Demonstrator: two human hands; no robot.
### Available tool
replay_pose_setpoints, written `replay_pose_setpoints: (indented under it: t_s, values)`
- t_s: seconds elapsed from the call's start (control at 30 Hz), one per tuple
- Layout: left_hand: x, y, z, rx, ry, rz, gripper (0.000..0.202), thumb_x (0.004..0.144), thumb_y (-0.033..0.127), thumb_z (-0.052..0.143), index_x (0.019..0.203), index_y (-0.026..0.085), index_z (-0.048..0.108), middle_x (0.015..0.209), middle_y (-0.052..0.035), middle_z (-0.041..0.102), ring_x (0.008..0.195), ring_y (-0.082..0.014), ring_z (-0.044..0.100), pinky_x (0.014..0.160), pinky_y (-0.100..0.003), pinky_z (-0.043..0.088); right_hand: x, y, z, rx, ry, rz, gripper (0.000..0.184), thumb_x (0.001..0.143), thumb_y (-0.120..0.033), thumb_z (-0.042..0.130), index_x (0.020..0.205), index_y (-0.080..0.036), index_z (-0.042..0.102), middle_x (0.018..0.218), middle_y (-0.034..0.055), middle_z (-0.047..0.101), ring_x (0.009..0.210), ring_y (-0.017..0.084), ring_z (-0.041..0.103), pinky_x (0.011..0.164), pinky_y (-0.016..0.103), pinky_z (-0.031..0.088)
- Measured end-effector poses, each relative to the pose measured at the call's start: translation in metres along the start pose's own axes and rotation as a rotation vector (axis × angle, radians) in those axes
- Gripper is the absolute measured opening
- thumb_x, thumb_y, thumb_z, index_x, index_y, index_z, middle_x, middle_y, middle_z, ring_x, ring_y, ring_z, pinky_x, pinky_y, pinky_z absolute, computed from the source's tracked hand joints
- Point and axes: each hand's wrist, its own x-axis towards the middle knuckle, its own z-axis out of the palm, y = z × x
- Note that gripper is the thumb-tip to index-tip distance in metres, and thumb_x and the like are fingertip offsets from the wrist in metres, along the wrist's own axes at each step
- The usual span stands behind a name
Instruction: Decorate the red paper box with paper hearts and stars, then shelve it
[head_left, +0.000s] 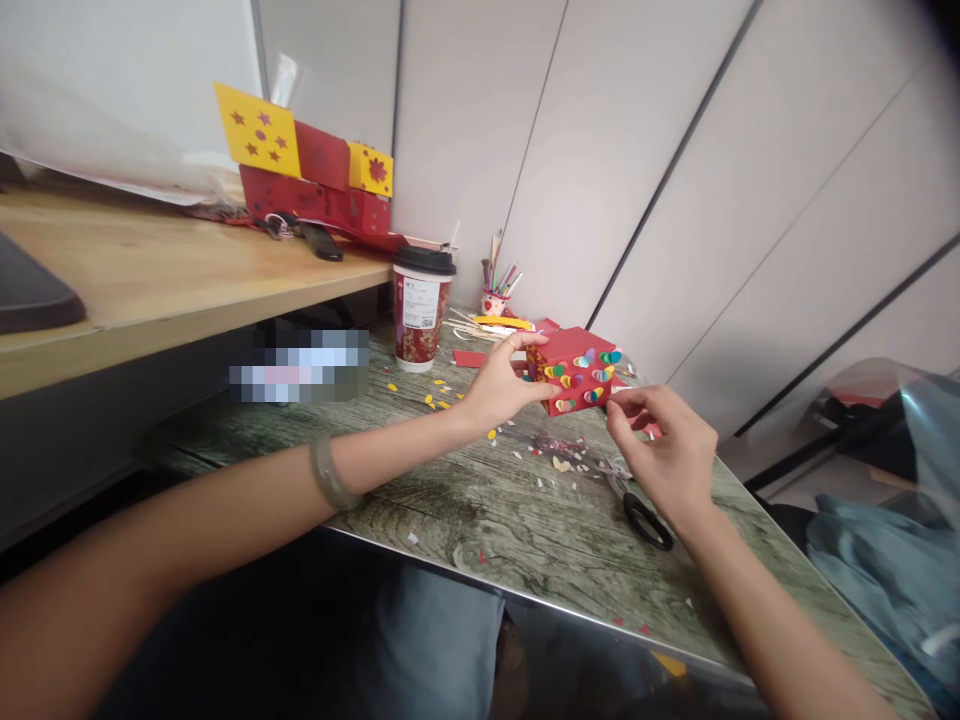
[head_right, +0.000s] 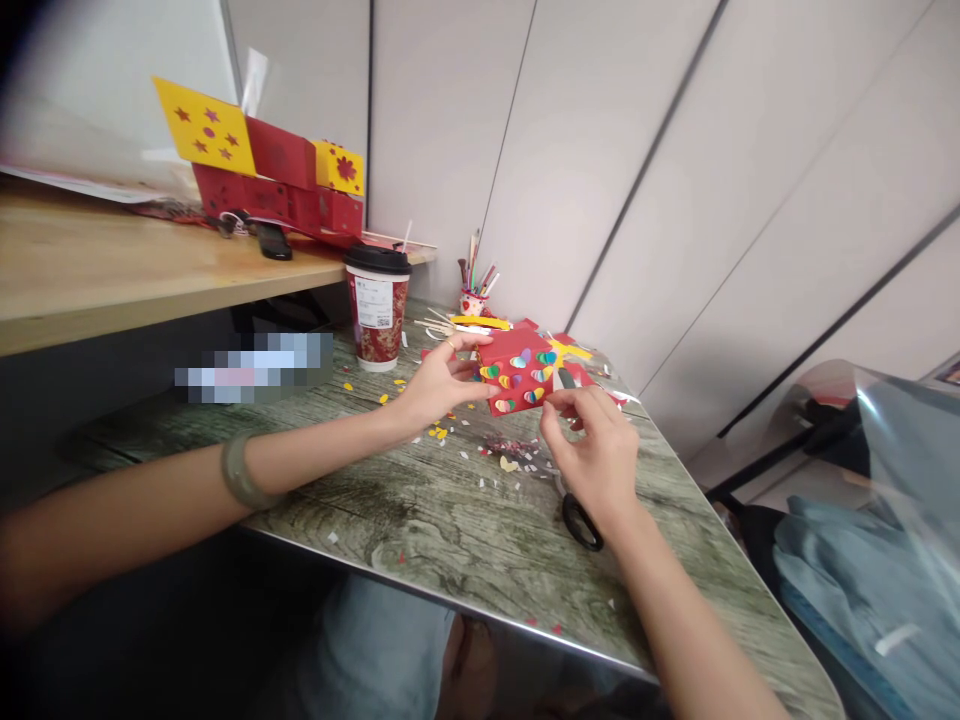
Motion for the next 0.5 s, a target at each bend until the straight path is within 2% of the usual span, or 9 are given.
replay_pose_setpoints:
  t_s: [0.17, 0.5]
  values:
    - [0.0004, -0.0004, 0.0008, 0.005, 0.0, 0.016, 0.053, 0.056, 0.007, 0.071, 0.104, 0.016, 0.051, 0.125, -0.0094, 0.046, 0.103, -0.0195, 0.051, 0.094, -0.041, 0.041, -0.0007, 0.0026, 0.0023, 0.014, -0.034, -0.056, 0.007, 0.081, -0.023, 0.056, 0.076, -0.018, 0.058, 0.071, 0.0007, 0.058, 0.059, 0.012, 0.05, 0.055, 0.024, 0.042]
    - [-0.0002, 0.0034, 0.0016, -0.012, -0.004, 0.021, 0.052, 0.056, 0.007, 0.071, 0.103, 0.016, 0.051, 0.124, -0.0091, 0.046, 0.107, -0.0203, 0.048, 0.095, -0.041, 0.039, -0.0007, 0.0036, 0.0014, 0.034, -0.039, -0.105, 0.003, 0.08, -0.017, 0.056, 0.081, -0.017, 0.059, 0.076, 0.0015, 0.06, 0.059, 0.011, 0.05, 0.056, 0.024, 0.042]
